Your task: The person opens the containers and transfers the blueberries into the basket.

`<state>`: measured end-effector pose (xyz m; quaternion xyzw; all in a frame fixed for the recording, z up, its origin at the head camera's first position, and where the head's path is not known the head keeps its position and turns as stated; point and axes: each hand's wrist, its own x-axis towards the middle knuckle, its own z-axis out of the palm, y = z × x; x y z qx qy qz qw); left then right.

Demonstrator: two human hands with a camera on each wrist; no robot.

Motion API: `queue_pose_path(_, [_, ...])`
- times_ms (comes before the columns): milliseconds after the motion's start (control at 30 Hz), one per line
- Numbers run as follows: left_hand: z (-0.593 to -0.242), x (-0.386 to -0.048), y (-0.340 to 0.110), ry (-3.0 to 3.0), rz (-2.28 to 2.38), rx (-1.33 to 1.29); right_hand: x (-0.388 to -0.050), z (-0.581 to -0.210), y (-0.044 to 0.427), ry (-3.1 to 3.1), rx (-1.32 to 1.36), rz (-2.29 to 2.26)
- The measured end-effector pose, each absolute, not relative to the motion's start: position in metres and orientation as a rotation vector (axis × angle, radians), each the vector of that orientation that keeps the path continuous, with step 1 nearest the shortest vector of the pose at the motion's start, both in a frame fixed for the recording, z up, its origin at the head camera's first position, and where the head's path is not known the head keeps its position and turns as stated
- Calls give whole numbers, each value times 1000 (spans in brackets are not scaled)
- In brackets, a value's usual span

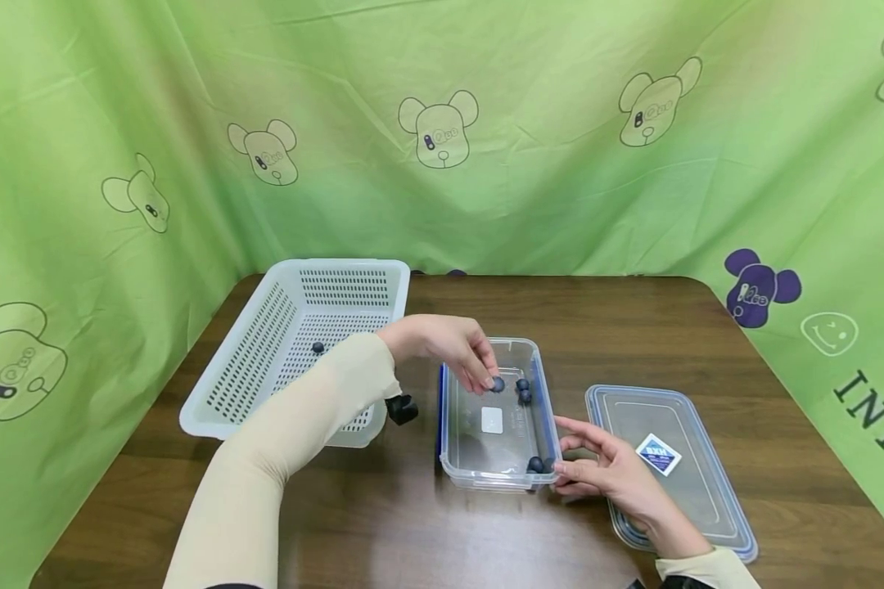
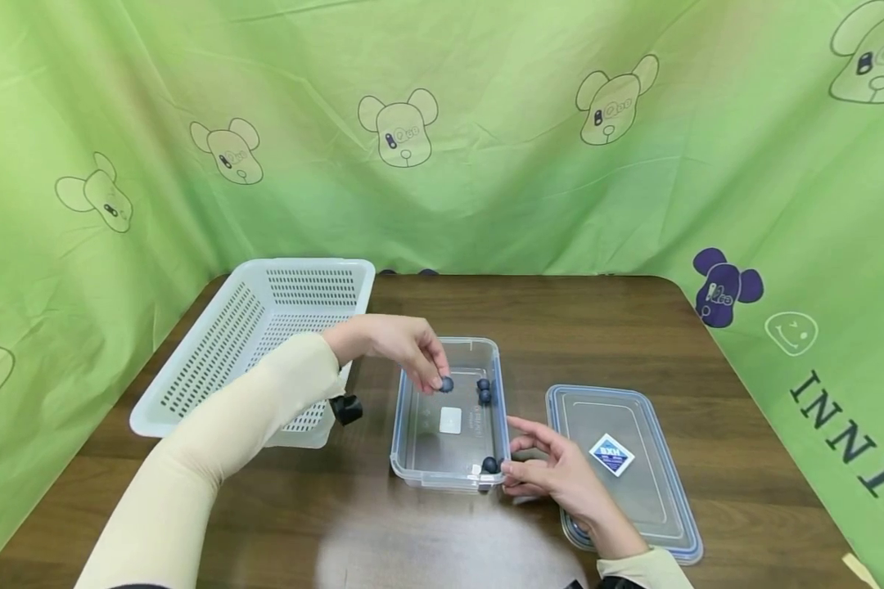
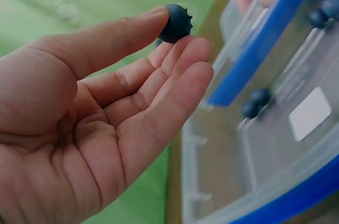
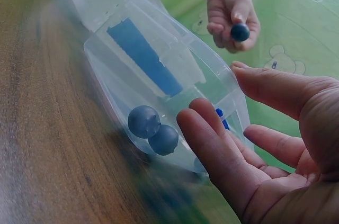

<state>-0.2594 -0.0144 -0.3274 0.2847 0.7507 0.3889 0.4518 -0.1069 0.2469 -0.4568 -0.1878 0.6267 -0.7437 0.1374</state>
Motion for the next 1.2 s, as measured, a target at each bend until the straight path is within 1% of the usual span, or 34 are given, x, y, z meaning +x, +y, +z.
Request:
queue_pose_path(200, [-320, -272, -52, 1916, 1103, 673, -106, -456, 247, 1831, -540, -2149])
queue_pose_path(500, [-319, -293, -114, 1989, 1267, 604, -106, -458, 247, 1839, -530, -2144])
queue_pose_path(633, [-320, -302, -139, 1992, 1368, 534, -107, -458, 247, 1828, -547, -2151])
queue_pose_path(900, [-335, -318, -190, 2016, 1523, 307, -106, -459, 246, 1830, -542, -2155])
queue_pose_path(1200, [-358, -326, -221, 2059, 1476, 108, -107, -459, 246, 1815, -551, -2160])
